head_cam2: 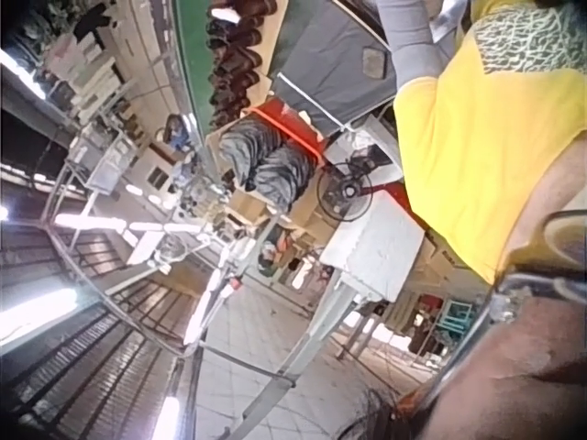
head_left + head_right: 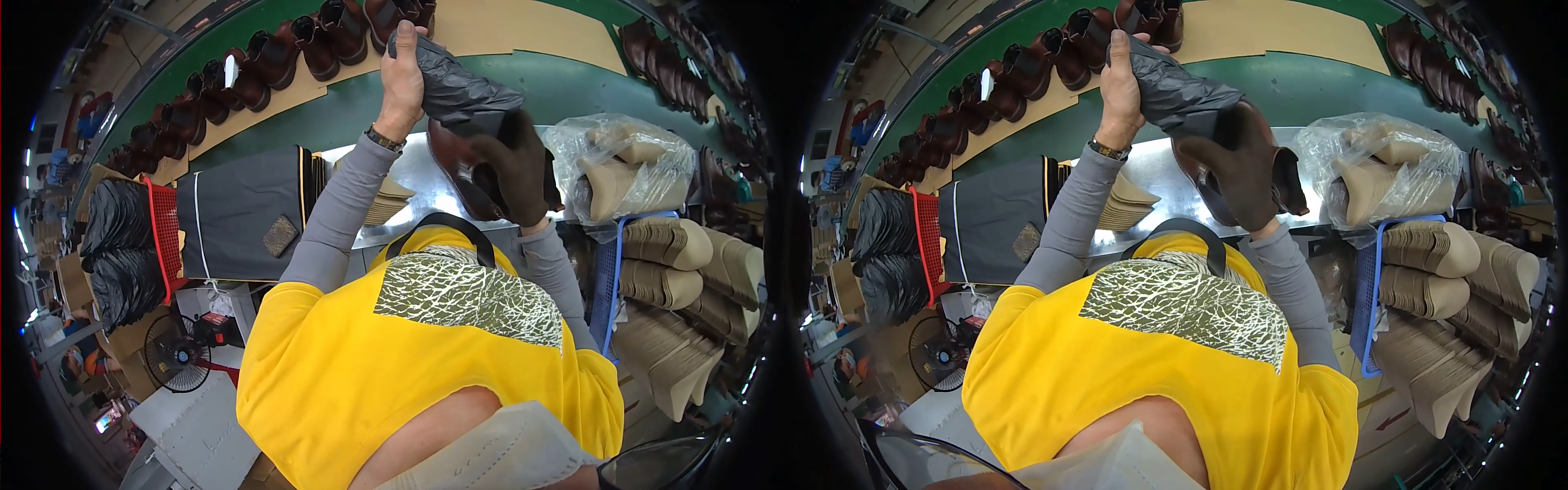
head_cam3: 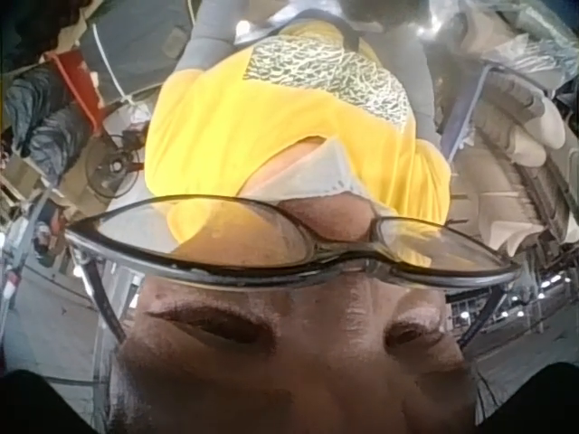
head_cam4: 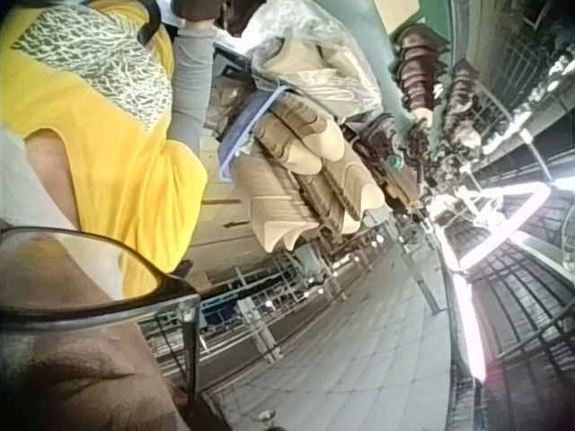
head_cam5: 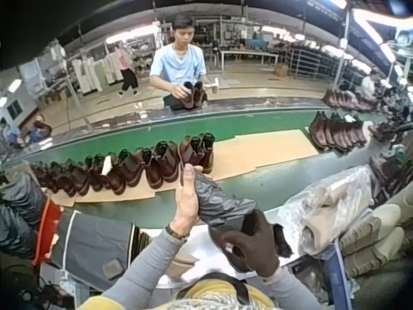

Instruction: Inspecting and organizing finished leather shoes on a factory production line.

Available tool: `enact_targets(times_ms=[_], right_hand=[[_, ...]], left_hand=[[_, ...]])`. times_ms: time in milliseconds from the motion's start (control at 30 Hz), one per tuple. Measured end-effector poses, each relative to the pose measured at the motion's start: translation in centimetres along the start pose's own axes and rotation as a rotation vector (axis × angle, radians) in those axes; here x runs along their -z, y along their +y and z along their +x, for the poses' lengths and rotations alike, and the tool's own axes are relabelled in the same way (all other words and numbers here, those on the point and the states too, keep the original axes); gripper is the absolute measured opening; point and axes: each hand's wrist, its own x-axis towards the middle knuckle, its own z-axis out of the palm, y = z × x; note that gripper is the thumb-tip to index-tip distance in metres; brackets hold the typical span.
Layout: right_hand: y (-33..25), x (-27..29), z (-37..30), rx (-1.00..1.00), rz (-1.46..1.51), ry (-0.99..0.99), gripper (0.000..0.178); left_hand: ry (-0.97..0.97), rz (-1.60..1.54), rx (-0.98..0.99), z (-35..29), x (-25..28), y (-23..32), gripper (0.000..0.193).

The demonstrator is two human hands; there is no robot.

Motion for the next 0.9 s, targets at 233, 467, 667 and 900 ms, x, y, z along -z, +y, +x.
enact_targets(times_ms=[233, 467, 667, 900], right_hand=[[1.7, 2.2, 1.6, 0.074, -0.394, 0.010, 0.014], [0.6, 2.4, 2.6, 0.138, -0.251, 0.337, 0.032], [-2.3, 4.2, 2.2, -0.258, 0.475, -0.055, 0.059], [0.3, 3.2, 1.9, -0.106, -0.025, 0.281, 0.055]], left_hand=[[-0.072, 0.045, 0.046, -0.2, -0.1, -1.1, 0.061], [-0.028, 0.477, -0.384, -2.6, -2.6, -0.4, 0.058], [0.029, 0.371, -0.287, -0.4, -2.1, -1.4, 0.039], [-0.022, 0.365, -0.265, -1.1, -3.7, -3.0, 0.052]])
